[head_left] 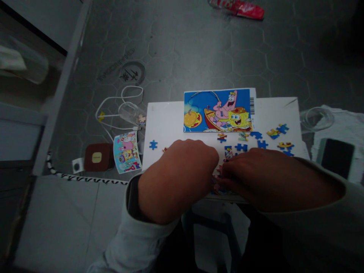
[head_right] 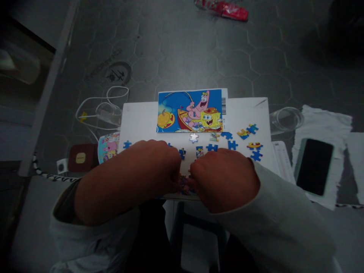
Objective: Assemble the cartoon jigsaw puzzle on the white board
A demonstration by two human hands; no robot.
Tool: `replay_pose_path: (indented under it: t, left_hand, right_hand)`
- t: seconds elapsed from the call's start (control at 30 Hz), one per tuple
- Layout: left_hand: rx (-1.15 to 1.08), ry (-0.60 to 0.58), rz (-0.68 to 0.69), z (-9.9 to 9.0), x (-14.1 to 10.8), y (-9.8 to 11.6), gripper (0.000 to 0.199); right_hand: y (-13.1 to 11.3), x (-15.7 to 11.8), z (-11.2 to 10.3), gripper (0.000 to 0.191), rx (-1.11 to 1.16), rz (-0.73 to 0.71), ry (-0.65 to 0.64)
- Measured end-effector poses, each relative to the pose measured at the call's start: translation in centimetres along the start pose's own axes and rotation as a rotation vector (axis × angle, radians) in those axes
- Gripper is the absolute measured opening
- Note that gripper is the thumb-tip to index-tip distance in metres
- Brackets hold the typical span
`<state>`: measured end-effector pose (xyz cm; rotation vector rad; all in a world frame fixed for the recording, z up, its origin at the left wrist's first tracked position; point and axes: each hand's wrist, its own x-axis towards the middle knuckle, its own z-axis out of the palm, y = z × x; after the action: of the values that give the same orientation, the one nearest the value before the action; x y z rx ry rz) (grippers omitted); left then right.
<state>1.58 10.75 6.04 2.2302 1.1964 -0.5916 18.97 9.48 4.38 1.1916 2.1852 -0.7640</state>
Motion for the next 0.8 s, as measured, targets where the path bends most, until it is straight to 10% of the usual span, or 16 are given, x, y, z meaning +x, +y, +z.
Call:
replay_pose_path:
  t: [0.17, 0.8]
  left_hand:
    - [-0.005, 0.036, -0.018, 0.2, 0.0, 0.2, 0.029]
    - [0.063, 0.259, -0.023, 2.3, -0.5, 0.4, 0.014]
  right_hand:
    - [-0.3, 0.2, -2.0, 0.037, -0.007, 0.059, -0.234]
    - [-0.9, 0.3, -2.3, 0.034, 0.006, 0.137, -0.218]
